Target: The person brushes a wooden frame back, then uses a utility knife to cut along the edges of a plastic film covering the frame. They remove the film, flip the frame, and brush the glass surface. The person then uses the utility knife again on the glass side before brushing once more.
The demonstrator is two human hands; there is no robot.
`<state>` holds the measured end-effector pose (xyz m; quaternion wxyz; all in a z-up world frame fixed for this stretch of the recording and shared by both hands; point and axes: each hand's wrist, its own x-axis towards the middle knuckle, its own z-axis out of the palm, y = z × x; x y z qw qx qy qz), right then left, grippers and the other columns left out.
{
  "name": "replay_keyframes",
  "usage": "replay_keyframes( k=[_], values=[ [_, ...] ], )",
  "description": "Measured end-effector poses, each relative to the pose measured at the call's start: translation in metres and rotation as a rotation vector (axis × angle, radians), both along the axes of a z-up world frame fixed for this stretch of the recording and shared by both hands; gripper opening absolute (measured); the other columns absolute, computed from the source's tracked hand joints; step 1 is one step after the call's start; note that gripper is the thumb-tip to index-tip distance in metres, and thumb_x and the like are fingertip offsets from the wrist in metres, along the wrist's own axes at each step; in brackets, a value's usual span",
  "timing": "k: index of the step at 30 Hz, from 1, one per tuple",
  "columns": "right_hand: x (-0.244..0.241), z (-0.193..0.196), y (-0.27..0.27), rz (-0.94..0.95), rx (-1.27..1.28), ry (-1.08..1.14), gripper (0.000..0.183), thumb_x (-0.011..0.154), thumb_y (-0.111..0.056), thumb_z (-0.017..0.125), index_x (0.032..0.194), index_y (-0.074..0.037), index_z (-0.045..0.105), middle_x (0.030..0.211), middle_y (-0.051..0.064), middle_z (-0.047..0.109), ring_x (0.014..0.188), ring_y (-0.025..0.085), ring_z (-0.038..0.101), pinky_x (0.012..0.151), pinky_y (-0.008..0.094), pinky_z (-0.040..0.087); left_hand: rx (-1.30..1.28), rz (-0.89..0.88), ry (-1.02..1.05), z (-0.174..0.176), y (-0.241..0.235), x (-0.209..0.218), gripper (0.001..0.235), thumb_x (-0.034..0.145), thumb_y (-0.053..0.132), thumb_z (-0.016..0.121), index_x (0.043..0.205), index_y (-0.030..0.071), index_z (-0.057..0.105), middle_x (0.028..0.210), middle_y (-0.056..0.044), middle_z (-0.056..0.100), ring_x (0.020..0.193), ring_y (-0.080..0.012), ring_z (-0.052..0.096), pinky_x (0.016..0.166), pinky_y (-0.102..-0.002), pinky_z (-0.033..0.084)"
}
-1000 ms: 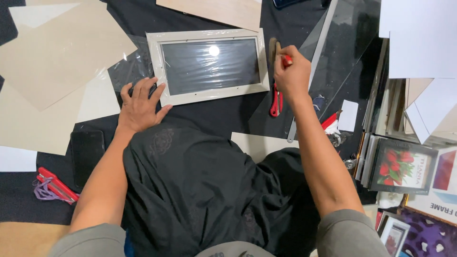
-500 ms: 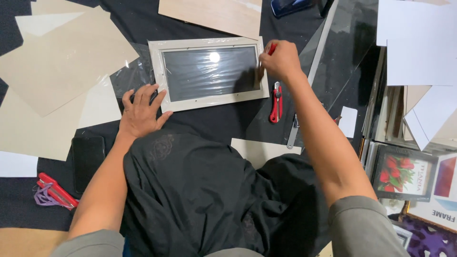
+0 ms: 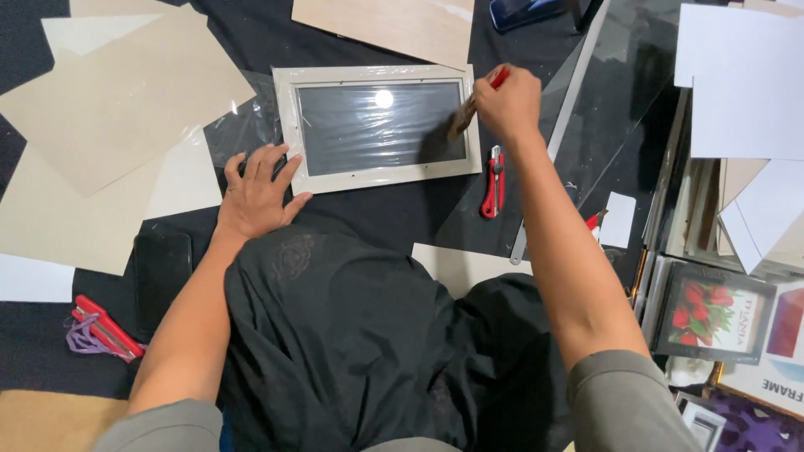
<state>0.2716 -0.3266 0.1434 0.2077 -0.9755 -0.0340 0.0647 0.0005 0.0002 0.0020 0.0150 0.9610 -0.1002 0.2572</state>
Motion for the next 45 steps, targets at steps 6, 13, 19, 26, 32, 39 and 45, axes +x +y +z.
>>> replay_keyframes(
  k=[6, 13, 19, 26, 32, 39, 45],
  values=[
    [0.0, 0.003, 0.001, -0.166, 0.276, -0.109, 0.025, 0.089, -0.025, 0.06, 0.067, -0.014, 0.062, 0.062, 0.002, 0.067, 0.052, 0.012, 0.07, 0.043, 0.025, 0.06, -0.011, 0.005, 0.019, -0.003, 0.0, -0.001, 0.054, 0.103, 0.059, 0.055, 0.136, 0.018, 0.066, 0.141, -0.007, 0.061, 0.13, -0.0229, 0.059, 0.105, -0.044, 0.035],
    [0.0, 0.004, 0.017, -0.272, 0.611, -0.045, 0.01, 0.089, -0.02, 0.068, 0.09, -0.012, 0.074, 0.071, 0.005, 0.071, 0.054, 0.013, 0.073, 0.051, 0.025, 0.068, -0.022, 0.014, 0.054, -0.004, 0.0, -0.002, 0.055, 0.103, 0.059, 0.057, 0.138, 0.018, 0.066, 0.144, -0.007, 0.058, 0.133, -0.023, 0.057, 0.108, -0.045, 0.034],
    [-0.015, -0.013, 0.018, -0.144, 0.311, -0.124, 0.019, 0.088, -0.034, 0.064, 0.088, -0.016, 0.071, 0.067, 0.001, 0.075, 0.06, 0.012, 0.074, 0.066, 0.029, 0.059, 0.003, 0.015, 0.017, -0.002, 0.0, -0.001, 0.054, 0.103, 0.06, 0.057, 0.135, 0.018, 0.066, 0.141, -0.006, 0.06, 0.13, -0.0222, 0.058, 0.105, -0.044, 0.034],
    [-0.064, -0.025, 0.073, 0.383, 0.355, -0.037, 0.015, 0.09, -0.027, 0.07, 0.094, -0.016, 0.078, 0.07, 0.02, 0.07, 0.075, 0.044, 0.071, 0.068, 0.048, 0.056, -0.094, 0.022, 0.034, -0.025, -0.001, 0.001, 0.057, 0.103, 0.061, 0.05, 0.139, 0.019, 0.062, 0.139, -0.009, 0.057, 0.134, -0.025, 0.052, 0.107, -0.05, 0.024],
    [-0.082, 0.026, 0.135, 0.412, 0.421, 0.283, 0.011, 0.089, -0.018, 0.064, 0.087, -0.012, 0.073, 0.077, 0.002, 0.073, 0.066, 0.014, 0.067, 0.062, 0.028, 0.053, -0.017, 0.026, 0.058, -0.004, 0.002, -0.002, 0.055, 0.099, 0.059, 0.061, 0.136, 0.018, 0.067, 0.145, -0.006, 0.059, 0.135, -0.0231, 0.055, 0.107, -0.046, 0.033],
    [-0.065, -0.011, 0.16, 0.328, 0.332, 0.035, 0.013, 0.08, -0.025, 0.061, 0.073, -0.019, 0.07, 0.057, -0.007, 0.056, 0.056, 0.011, 0.049, 0.058, 0.031, 0.041, 0.022, 0.04, 0.052, 0.003, 0.001, -0.003, 0.057, 0.099, 0.062, 0.061, 0.138, 0.021, 0.066, 0.143, -0.004, 0.058, 0.133, -0.0213, 0.057, 0.108, -0.044, 0.032],
    [-0.073, -0.004, 0.178, 0.173, 0.512, 0.142, 0.013, 0.084, -0.024, 0.063, 0.084, -0.018, 0.075, 0.063, -0.001, 0.071, 0.059, 0.011, 0.064, 0.063, 0.028, 0.052, 0.001, 0.05, 0.082, 0.003, 0.001, -0.003, 0.055, 0.101, 0.062, 0.057, 0.137, 0.021, 0.066, 0.145, -0.004, 0.057, 0.135, -0.0211, 0.054, 0.109, -0.045, 0.032]
  ],
)
